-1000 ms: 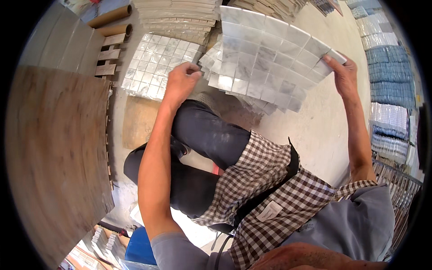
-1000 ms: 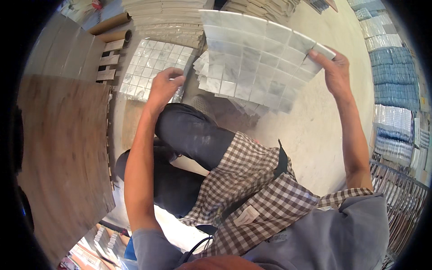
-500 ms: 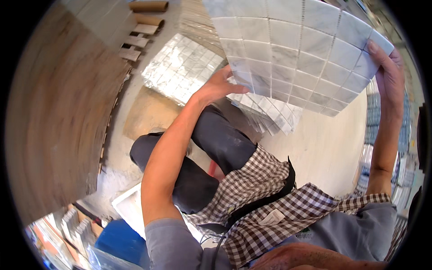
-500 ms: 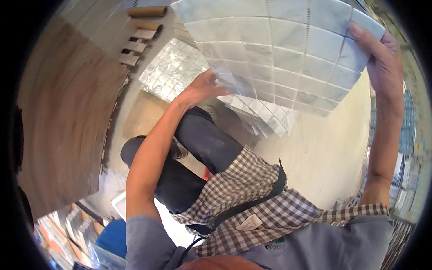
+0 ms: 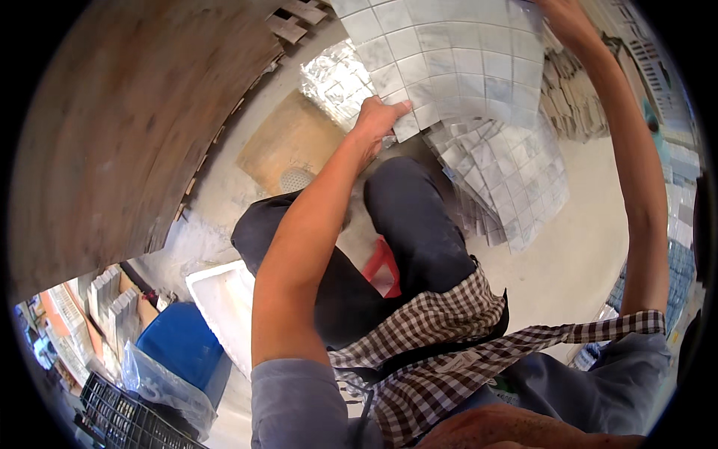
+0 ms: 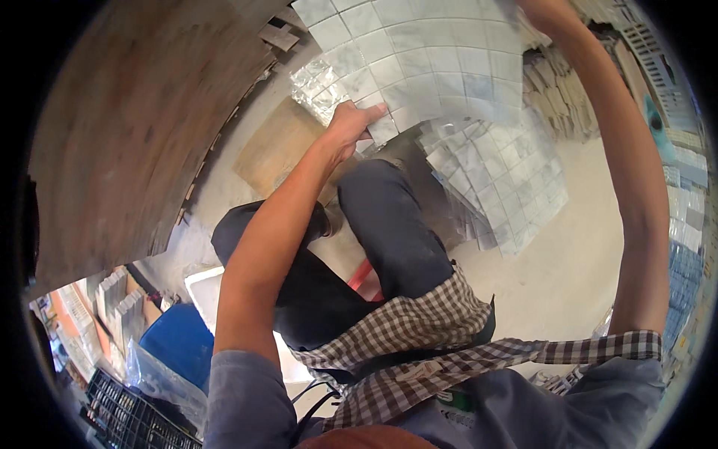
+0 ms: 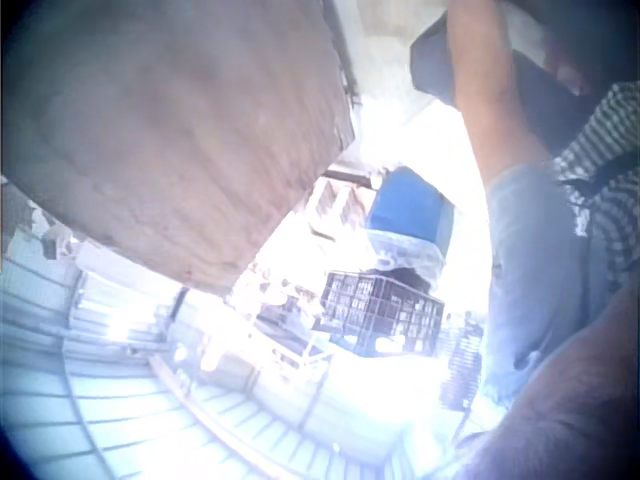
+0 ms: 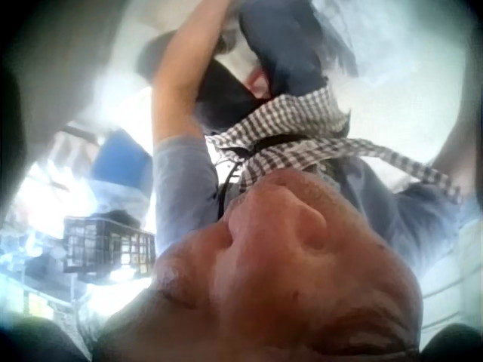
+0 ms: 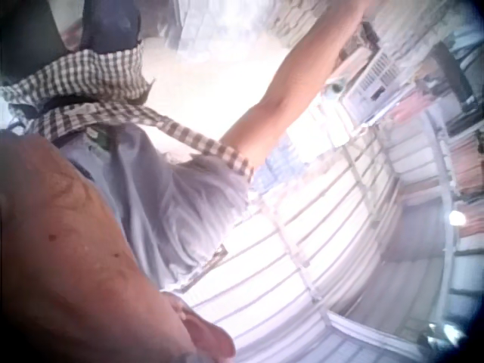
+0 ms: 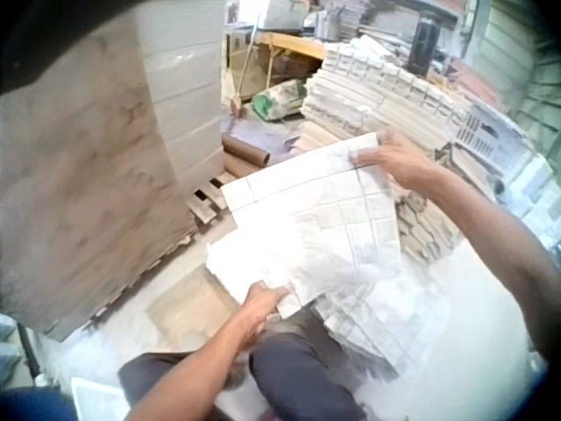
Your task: The person sits on a low stool and repeatedly picks up stacks of white square tiles, places them into clear plastic bags, and stacks the packaged tiles on the floor. The person occasionally reaches into a white styrofoam box to retrieve more plastic bags.
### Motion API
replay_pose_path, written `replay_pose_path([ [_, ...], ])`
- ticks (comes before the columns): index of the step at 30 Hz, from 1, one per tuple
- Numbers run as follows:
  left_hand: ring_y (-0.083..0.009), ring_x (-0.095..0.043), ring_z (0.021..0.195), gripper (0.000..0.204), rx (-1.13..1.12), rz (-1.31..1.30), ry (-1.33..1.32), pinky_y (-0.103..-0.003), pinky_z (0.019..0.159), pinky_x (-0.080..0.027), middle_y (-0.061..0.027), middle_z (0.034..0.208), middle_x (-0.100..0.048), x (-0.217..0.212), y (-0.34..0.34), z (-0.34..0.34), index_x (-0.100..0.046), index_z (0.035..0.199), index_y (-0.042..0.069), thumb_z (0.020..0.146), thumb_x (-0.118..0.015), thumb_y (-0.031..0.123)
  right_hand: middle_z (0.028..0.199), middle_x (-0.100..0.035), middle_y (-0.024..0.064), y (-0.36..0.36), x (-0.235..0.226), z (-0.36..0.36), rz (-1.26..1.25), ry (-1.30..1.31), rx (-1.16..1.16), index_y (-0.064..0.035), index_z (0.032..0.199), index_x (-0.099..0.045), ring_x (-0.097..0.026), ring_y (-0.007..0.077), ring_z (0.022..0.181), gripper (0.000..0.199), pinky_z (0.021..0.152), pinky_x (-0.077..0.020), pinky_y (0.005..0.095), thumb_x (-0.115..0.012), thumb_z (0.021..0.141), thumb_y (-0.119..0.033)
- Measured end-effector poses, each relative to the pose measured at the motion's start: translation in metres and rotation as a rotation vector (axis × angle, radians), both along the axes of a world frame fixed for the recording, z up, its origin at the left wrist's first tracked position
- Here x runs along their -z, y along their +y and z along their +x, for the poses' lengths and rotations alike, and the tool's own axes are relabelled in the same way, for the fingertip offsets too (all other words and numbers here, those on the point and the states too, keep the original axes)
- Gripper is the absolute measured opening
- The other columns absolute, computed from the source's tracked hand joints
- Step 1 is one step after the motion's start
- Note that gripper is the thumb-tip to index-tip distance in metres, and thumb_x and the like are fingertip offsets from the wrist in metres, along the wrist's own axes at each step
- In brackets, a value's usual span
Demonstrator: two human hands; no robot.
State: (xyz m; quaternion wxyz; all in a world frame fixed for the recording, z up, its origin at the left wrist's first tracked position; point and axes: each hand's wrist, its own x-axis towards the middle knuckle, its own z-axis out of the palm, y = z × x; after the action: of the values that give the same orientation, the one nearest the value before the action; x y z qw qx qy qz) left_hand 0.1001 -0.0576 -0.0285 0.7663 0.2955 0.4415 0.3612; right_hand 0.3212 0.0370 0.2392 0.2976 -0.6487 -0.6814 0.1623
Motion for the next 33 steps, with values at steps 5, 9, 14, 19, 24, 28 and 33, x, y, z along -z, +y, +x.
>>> replay_pose_path([
  [5, -0.0245, -0.068, 0.088, 0.035, -0.227, -0.239, 0.02, -0.036, 0.073, -0.055, -0.0152, 0.104, -0.068, 0.034, 0.005, -0.005, -0.058, 0.116, -0.011, 0.087, -0.069, 0.007, 0.085, -0.067, 0.011, 0.087, 0.085, -0.036, -0.223, 0.018, -0.165, 0.0076, 0.094, -0.067, -0.063, 0.021, 0.081, 0.039, 0.073, -0.0497, 0.0337, -0.079, 0.075, -0.024],
  [9, -0.0227, -0.064, 0.092, 0.036, -0.349, -0.297, 0.013, -0.036, 0.081, -0.05, -0.0147, 0.106, -0.068, 0.053, -0.009, 0.024, -0.061, 0.114, -0.01, 0.084, -0.072, 0.008, 0.082, -0.066, 0.0101, 0.129, 0.126, -0.033, -0.218, -0.212, -0.113, 0.0107, 0.09, -0.066, -0.06, 0.0197, 0.078, 0.04, 0.068, -0.0488, 0.0369, -0.079, 0.072, -0.022],
  [14, -0.0201, -0.063, 0.092, 0.034, -0.466, -0.317, 0.041, -0.033, 0.085, -0.048, -0.0118, 0.104, -0.069, 0.09, -0.019, 0.026, -0.065, 0.111, -0.008, 0.082, -0.073, 0.009, 0.085, -0.067, 0.0118, 0.162, 0.187, -0.05, -0.425, -0.218, -0.206, 0.0116, 0.092, -0.065, -0.061, 0.0205, 0.079, 0.038, 0.066, -0.0493, 0.0385, -0.078, 0.071, -0.018],
  [19, -0.0192, -0.063, 0.092, 0.035, -0.5, -0.333, 0.074, -0.032, 0.084, -0.049, -0.011, 0.103, -0.07, 0.104, -0.009, 0.021, -0.066, 0.113, -0.007, 0.083, -0.072, 0.009, 0.086, -0.069, 0.0135, 0.183, 0.238, -0.045, -0.313, 0.018, -0.316, 0.0134, 0.099, -0.066, -0.062, 0.0223, 0.076, 0.041, 0.066, -0.0506, 0.0403, -0.079, 0.07, -0.012],
  [24, -0.0191, -0.063, 0.093, 0.036, -0.542, -0.337, 0.038, -0.032, 0.085, -0.048, -0.0117, 0.104, -0.07, 0.114, -0.011, 0.022, -0.065, 0.115, -0.007, 0.084, -0.072, 0.01, 0.09, -0.07, 0.0167, 0.191, 0.246, -0.054, -0.46, -0.218, -0.143, 0.0141, 0.103, -0.065, -0.064, 0.0248, 0.081, 0.048, 0.07, -0.0514, 0.0414, -0.08, 0.07, -0.018],
  [28, -0.0277, -0.053, 0.12, 0.062, -0.448, -0.39, 0.002, -0.037, 0.103, -0.039, -0.0209, 0.13, -0.057, 0.117, -0.008, 0.015, -0.047, 0.134, -0.012, 0.085, -0.074, 0.015, 0.094, -0.069, 0.0201, 0.19, 0.243, -0.069, -0.46, -0.348, -0.141, 0.0148, 0.105, -0.064, -0.064, 0.0271, 0.085, 0.055, 0.072, -0.0514, 0.0424, -0.081, 0.069, -0.024],
  [33, -0.0317, -0.044, 0.133, 0.078, -0.463, -0.444, 0.005, -0.04, 0.111, -0.033, -0.0265, 0.143, -0.046, 0.121, -0.004, 0.02, -0.032, 0.142, -0.017, 0.084, -0.075, 0.016, 0.094, -0.068, 0.0215, 0.202, 0.265, -0.059, -0.409, -0.351, -0.117, 0.0149, 0.106, -0.063, -0.064, 0.0288, 0.086, 0.058, 0.073, -0.0517, 0.0433, -0.081, 0.069, -0.026],
])
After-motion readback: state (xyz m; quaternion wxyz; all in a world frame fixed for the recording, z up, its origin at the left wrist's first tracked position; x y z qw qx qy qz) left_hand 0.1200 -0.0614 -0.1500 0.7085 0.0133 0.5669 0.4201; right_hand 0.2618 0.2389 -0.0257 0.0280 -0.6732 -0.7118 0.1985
